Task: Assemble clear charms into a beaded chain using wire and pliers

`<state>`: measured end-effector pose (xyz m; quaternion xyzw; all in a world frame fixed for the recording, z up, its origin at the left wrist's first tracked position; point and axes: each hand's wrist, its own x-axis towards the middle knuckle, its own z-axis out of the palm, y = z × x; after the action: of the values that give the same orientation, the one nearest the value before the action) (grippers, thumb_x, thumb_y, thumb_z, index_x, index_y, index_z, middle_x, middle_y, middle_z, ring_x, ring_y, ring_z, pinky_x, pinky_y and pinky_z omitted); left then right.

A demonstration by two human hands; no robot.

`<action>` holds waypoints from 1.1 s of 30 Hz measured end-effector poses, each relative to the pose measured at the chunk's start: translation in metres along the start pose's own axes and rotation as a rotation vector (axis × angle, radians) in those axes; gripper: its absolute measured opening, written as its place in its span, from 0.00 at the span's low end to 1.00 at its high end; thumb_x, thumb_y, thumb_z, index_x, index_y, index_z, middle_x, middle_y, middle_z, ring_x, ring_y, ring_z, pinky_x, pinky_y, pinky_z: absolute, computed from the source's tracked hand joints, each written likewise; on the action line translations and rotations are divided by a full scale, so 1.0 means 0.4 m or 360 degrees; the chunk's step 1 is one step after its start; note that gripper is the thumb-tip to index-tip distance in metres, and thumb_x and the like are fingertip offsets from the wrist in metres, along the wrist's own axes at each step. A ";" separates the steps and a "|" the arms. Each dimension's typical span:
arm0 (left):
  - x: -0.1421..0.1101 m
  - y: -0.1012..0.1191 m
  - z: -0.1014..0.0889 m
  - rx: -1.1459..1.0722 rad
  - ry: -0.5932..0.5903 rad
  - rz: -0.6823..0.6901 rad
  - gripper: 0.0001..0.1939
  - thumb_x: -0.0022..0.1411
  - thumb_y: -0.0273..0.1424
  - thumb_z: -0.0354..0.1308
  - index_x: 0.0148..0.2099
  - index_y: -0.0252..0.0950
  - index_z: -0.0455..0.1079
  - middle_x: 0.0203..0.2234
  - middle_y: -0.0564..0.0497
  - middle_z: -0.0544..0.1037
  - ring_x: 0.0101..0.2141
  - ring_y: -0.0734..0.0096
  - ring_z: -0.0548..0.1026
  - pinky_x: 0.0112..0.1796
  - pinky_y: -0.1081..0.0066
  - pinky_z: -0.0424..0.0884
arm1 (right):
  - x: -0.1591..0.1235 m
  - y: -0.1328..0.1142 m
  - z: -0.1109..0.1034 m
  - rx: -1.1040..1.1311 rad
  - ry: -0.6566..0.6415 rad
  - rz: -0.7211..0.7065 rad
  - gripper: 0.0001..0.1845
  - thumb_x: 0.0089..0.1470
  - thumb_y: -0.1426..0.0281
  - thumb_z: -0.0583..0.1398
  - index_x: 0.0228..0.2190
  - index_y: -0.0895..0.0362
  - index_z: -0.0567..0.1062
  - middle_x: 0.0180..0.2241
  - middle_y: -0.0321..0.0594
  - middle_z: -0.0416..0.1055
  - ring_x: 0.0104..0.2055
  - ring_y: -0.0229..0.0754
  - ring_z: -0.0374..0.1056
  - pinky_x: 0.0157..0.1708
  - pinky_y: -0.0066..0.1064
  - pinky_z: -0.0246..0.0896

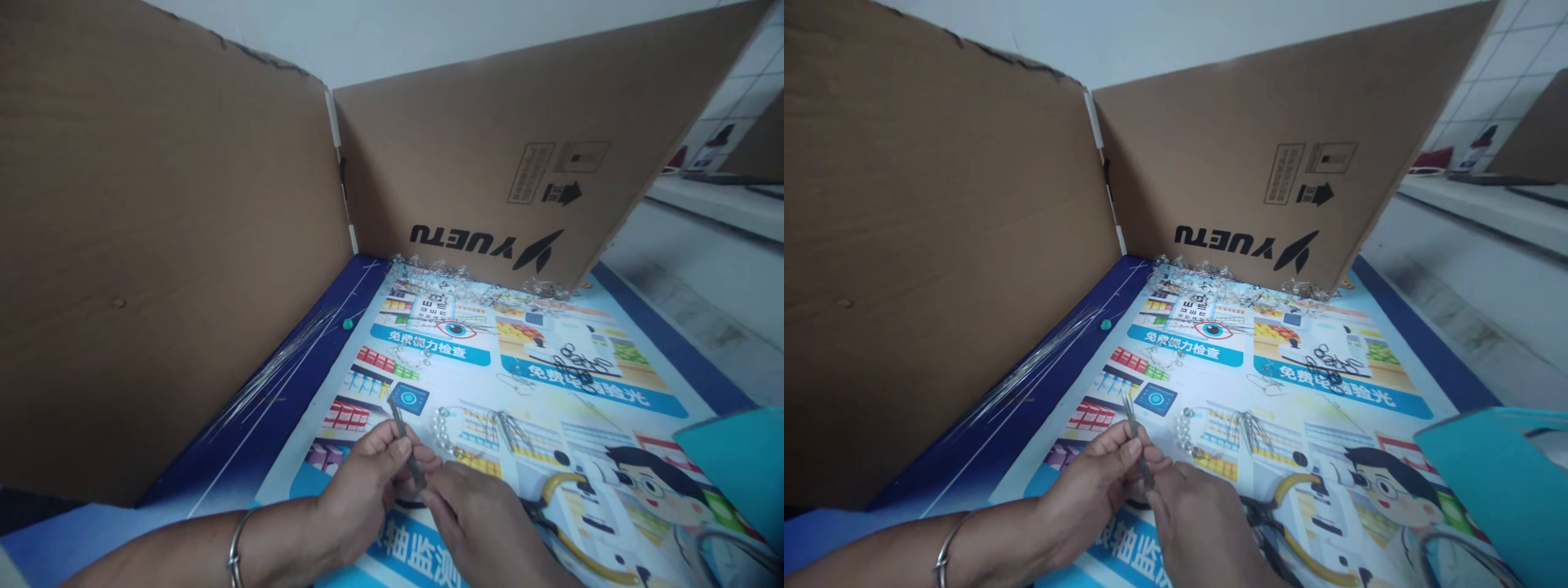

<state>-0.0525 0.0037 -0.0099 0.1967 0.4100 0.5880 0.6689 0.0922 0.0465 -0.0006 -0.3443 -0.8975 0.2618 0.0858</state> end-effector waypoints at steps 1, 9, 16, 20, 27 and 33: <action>0.000 -0.001 -0.001 -0.0016 -0.0018 0.0024 0.07 0.56 0.33 0.56 0.33 0.33 0.64 0.29 0.48 0.74 0.30 0.72 0.71 0.34 0.72 0.64 | 0.001 0.001 -0.002 -0.0032 -0.0002 0.0009 0.13 0.55 0.70 0.47 0.33 0.54 0.70 0.31 0.40 0.72 0.33 0.41 0.67 0.32 0.28 0.57; 0.002 -0.008 -0.009 -0.0073 -0.0027 0.0038 0.05 0.57 0.31 0.54 0.33 0.34 0.63 0.29 0.49 0.74 0.31 0.72 0.72 0.36 0.71 0.64 | 0.004 0.021 0.028 -0.0036 0.0112 -0.0098 0.12 0.55 0.71 0.47 0.27 0.56 0.69 0.29 0.39 0.70 0.31 0.38 0.66 0.30 0.26 0.57; 0.001 -0.013 -0.011 0.0065 -0.0152 0.0158 0.06 0.59 0.32 0.52 0.34 0.34 0.64 0.28 0.49 0.73 0.31 0.72 0.71 0.35 0.71 0.63 | 0.013 0.033 0.040 -0.0023 0.0116 -0.0087 0.09 0.52 0.68 0.53 0.25 0.56 0.71 0.27 0.37 0.71 0.30 0.37 0.67 0.30 0.24 0.56; -0.006 -0.012 -0.013 0.0259 -0.0252 0.0245 0.09 0.57 0.35 0.53 0.33 0.33 0.65 0.27 0.49 0.72 0.31 0.71 0.70 0.35 0.71 0.64 | 0.017 0.040 0.040 -0.0094 0.0126 -0.0002 0.09 0.50 0.67 0.55 0.23 0.55 0.72 0.26 0.35 0.72 0.29 0.37 0.68 0.28 0.23 0.55; -0.009 -0.010 -0.027 0.0705 -0.0383 0.0261 0.13 0.57 0.38 0.53 0.33 0.32 0.68 0.28 0.47 0.73 0.30 0.71 0.70 0.33 0.71 0.65 | 0.017 0.041 0.047 -0.0202 0.0111 0.0239 0.10 0.46 0.65 0.55 0.22 0.57 0.72 0.23 0.39 0.73 0.27 0.41 0.69 0.22 0.25 0.51; -0.003 -0.001 -0.038 0.1065 -0.0426 0.0388 0.15 0.58 0.40 0.51 0.32 0.31 0.67 0.26 0.49 0.72 0.27 0.74 0.67 0.31 0.74 0.63 | 0.033 0.037 0.051 -0.0292 0.0065 0.0346 0.13 0.47 0.64 0.51 0.23 0.56 0.72 0.25 0.42 0.74 0.28 0.44 0.70 0.22 0.26 0.50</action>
<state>-0.0641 -0.0008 -0.0186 0.5267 0.4619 0.4660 0.5404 0.0841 0.0563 -0.0261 -0.4512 -0.8732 0.1793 0.0433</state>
